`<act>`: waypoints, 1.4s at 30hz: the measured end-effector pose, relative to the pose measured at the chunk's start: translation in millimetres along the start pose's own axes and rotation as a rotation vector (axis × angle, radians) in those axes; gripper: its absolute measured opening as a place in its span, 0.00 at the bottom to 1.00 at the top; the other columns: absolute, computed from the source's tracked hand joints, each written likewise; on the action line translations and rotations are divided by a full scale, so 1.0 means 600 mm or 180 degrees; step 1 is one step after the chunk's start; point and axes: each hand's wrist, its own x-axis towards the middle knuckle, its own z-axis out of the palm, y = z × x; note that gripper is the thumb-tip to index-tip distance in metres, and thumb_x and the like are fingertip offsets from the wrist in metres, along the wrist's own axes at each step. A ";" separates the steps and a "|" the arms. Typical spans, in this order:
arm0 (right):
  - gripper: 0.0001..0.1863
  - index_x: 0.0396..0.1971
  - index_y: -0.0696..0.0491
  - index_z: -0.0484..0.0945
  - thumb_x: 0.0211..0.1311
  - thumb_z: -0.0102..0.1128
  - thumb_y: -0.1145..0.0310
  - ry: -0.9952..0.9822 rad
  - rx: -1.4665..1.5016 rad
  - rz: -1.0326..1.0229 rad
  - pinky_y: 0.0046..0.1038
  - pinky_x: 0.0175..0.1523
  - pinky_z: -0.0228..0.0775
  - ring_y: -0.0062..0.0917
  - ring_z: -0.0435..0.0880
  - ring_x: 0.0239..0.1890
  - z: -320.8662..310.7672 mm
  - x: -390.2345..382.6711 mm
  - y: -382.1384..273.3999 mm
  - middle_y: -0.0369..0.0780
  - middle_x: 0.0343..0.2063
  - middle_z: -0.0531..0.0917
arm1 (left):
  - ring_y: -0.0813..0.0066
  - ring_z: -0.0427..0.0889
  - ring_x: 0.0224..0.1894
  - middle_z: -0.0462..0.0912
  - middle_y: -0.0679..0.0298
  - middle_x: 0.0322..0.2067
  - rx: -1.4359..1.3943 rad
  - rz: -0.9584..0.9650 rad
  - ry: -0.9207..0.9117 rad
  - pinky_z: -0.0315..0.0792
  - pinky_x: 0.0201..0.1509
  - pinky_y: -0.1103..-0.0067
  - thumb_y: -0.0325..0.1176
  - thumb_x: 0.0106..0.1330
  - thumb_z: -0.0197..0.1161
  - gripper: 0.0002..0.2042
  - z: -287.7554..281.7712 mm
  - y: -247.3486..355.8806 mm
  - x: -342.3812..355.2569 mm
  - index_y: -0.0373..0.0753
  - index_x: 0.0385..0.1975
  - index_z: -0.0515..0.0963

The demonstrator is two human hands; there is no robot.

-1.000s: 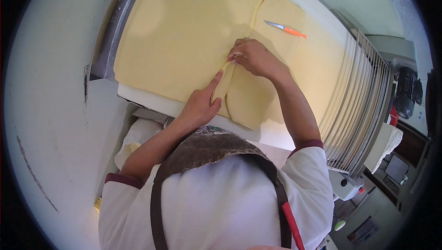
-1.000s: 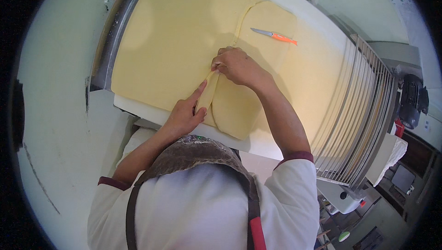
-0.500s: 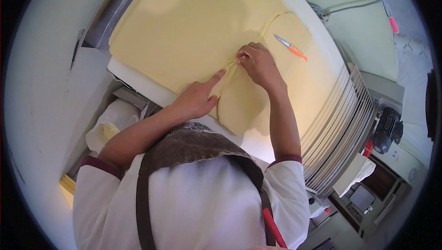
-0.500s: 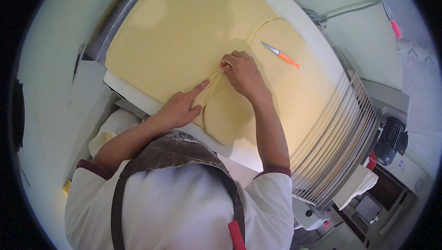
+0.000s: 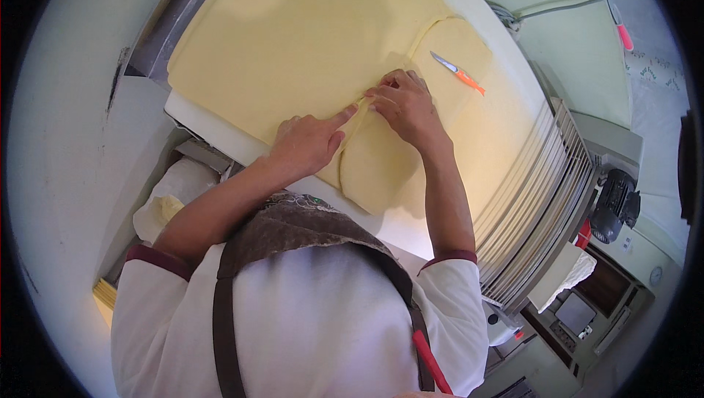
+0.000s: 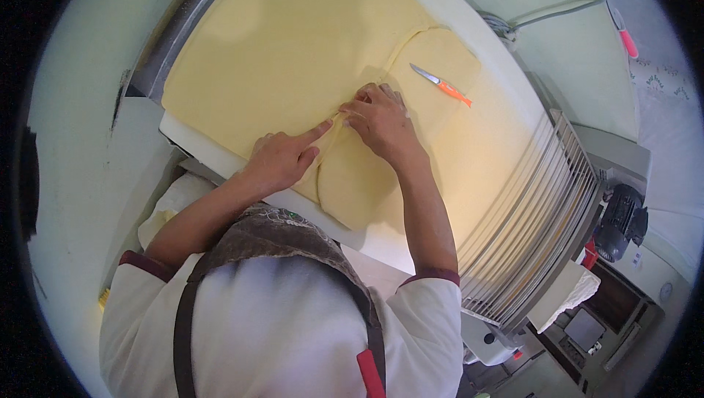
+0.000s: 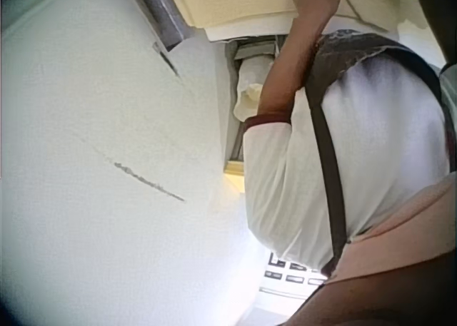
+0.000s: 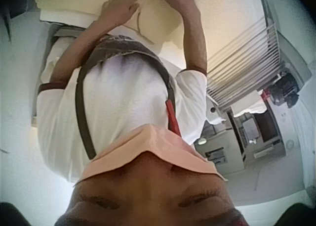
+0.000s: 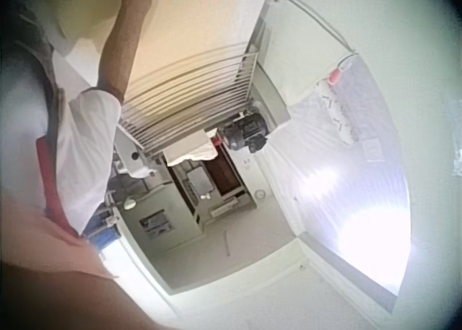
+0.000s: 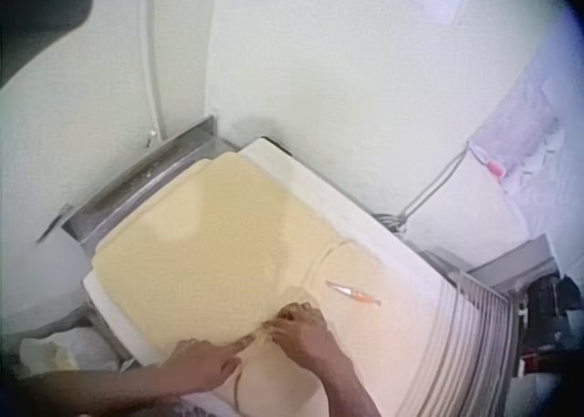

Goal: The person flattens dough using a dough sheeter, trims it with a knife, and folds the dough sheet into layers by hand.

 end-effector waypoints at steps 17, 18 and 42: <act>0.13 0.38 0.42 0.85 0.50 0.69 0.65 -0.0069 0.0307 0.0218 0.35 0.52 0.63 0.31 0.74 0.42 0.018 -0.007 0.042 0.36 0.35 0.76 | 0.64 0.81 0.30 0.79 0.61 0.31 -0.0280 0.0367 0.0869 0.73 0.36 0.69 0.34 0.60 0.63 0.10 -0.005 0.019 0.100 0.43 0.41 0.77; 0.13 0.38 0.42 0.85 0.50 0.69 0.65 -0.0025 0.0329 0.0277 0.35 0.52 0.63 0.31 0.74 0.42 0.023 -0.005 0.046 0.36 0.35 0.76 | 0.65 0.81 0.30 0.79 0.61 0.30 -0.0248 0.0320 0.0841 0.73 0.36 0.70 0.34 0.60 0.63 0.10 -0.011 0.021 0.104 0.42 0.40 0.77; 0.16 0.47 0.56 0.79 0.56 0.59 0.77 0.1003 0.0575 0.0126 0.37 0.62 0.65 0.40 0.74 0.58 0.117 -0.118 -0.071 0.44 0.51 0.79 | 0.58 0.78 0.20 0.78 0.57 0.19 -0.1162 0.0048 0.0195 0.73 0.31 0.67 0.33 0.61 0.62 0.27 0.048 -0.005 -0.042 0.38 0.59 0.59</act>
